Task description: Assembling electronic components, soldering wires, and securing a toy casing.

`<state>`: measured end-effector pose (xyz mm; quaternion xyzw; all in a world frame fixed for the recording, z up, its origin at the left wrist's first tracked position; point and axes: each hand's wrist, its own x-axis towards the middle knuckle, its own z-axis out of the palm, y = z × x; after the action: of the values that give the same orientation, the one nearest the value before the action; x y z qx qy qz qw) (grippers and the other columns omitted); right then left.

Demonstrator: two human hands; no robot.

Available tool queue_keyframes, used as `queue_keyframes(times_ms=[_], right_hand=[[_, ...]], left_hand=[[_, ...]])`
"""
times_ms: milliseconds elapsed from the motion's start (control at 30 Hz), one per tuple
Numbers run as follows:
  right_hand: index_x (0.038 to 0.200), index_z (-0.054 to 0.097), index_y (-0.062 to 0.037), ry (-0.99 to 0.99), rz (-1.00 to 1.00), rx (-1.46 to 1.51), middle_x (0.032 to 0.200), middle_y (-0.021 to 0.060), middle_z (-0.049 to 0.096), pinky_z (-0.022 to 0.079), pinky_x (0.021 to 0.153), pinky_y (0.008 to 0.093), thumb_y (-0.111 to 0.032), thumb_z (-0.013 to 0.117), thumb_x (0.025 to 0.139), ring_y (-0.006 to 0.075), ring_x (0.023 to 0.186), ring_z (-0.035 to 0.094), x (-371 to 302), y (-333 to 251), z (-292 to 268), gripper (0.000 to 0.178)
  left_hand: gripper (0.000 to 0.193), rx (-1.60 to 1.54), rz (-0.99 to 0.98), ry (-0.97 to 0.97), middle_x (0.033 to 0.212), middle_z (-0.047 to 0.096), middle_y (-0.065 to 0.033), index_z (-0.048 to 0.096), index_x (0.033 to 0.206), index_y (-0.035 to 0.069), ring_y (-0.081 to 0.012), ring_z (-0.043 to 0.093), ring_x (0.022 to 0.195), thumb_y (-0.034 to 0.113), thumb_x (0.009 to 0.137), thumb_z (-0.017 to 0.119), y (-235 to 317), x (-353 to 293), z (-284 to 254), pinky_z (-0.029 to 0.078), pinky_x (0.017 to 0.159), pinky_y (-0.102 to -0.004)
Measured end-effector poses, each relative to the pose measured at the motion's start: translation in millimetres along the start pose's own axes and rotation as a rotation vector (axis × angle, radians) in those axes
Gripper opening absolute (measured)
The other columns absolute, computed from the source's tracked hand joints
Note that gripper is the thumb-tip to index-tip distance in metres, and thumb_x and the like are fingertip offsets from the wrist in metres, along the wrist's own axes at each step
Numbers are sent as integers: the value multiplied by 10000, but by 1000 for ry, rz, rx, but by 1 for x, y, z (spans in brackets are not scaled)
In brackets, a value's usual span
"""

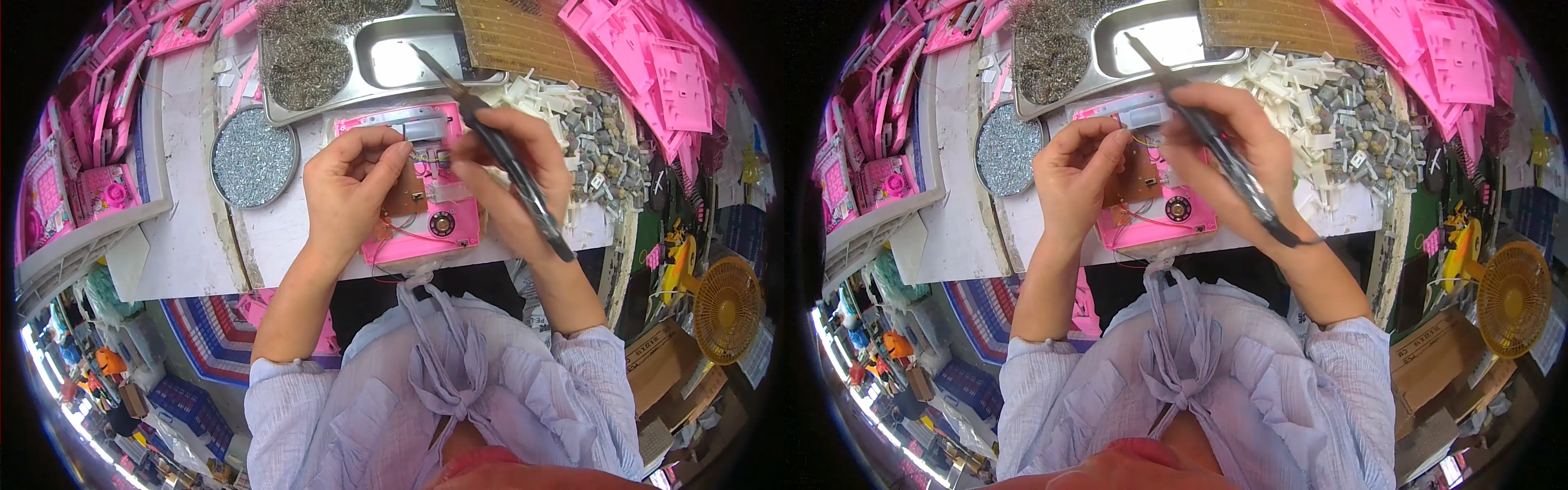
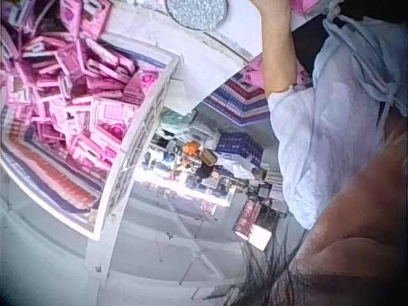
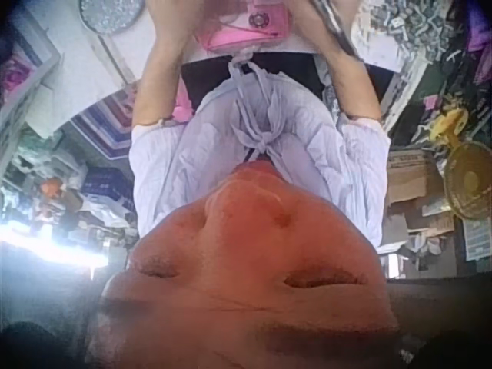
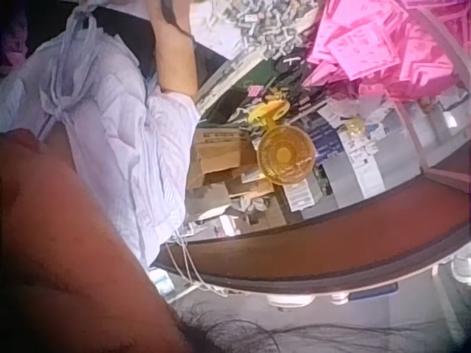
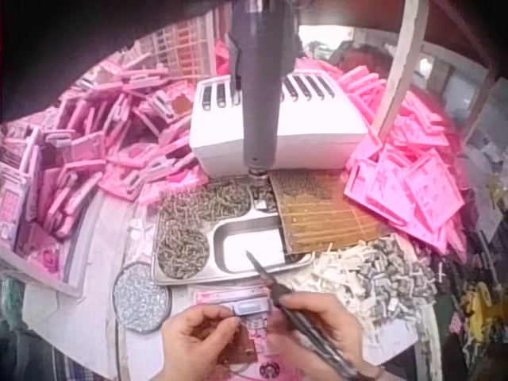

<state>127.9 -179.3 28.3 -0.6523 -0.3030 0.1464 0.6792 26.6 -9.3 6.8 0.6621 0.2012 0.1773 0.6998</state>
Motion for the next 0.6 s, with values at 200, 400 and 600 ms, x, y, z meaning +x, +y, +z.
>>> queue_keyframes(times_ms=[200,400,600], right_hand=[[1340,553,-57,-69,13,41,1093,102,693,572,874,291,85,684,876,158,973,696,30,7,27,502],[1350,531,-42,-69,42,53,1100,112,685,579,874,296,90,678,881,165,977,700,32,8,31,508],[1302,594,-78,18,-165,-154,1012,89,686,574,758,287,82,693,861,164,880,700,21,24,32,479]], left_hand=[[130,13,22,-28,891,728,-55,715,1050,-44,-82,675,783,41,951,722,2,1,-4,546,698,-220],[128,69,28,-52,860,725,-44,720,1034,-35,-73,663,763,66,956,718,-2,4,-6,526,679,-220],[104,14,3,-36,821,703,-20,719,980,-25,-65,626,718,73,944,726,-2,3,-7,505,647,-220]])
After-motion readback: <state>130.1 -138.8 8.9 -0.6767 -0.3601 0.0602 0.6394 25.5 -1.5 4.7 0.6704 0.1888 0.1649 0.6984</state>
